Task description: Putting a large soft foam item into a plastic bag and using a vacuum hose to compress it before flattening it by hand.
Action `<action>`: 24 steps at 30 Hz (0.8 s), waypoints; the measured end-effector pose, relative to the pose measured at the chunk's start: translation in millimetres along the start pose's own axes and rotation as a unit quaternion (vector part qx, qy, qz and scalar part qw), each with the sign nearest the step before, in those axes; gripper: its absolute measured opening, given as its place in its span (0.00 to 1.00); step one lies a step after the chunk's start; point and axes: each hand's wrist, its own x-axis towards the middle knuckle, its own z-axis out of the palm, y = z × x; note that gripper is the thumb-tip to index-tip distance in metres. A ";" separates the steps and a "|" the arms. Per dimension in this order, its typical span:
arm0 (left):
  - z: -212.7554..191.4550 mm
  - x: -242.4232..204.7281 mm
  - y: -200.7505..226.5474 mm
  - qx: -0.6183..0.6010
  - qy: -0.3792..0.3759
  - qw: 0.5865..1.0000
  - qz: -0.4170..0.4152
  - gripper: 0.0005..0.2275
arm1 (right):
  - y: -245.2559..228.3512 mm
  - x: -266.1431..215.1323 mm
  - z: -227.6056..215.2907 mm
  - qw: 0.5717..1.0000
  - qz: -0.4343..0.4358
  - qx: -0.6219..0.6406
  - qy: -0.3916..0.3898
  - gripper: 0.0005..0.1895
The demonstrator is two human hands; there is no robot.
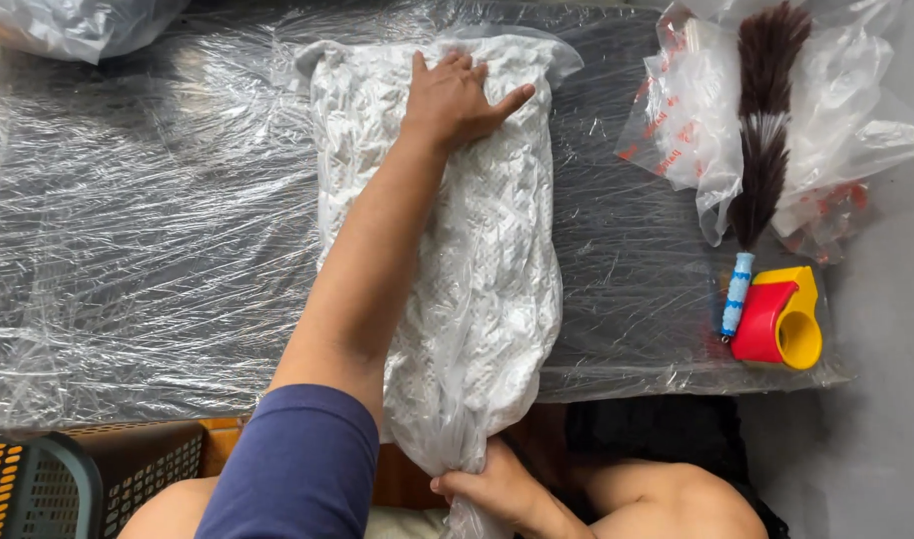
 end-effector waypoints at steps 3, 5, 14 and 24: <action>12.6 9.7 -2.0 0.026 0.021 0.999 -0.008 0.41 | -12.0 -7.0 4.8 1.000 0.014 0.008 0.012 0.15; 17.9 16.8 0.0 0.035 0.025 0.999 -0.012 0.40 | -20.3 -9.9 4.3 1.000 0.007 -0.004 0.011 0.16; -26.1 -100.4 82.7 0.052 0.038 0.998 0.022 0.43 | -19.3 -15.7 4.3 0.999 0.008 0.050 0.013 0.19; -13.6 -216.2 79.5 -0.029 0.032 0.981 0.188 0.47 | -4.3 -7.4 5.0 0.994 0.000 0.102 0.025 0.13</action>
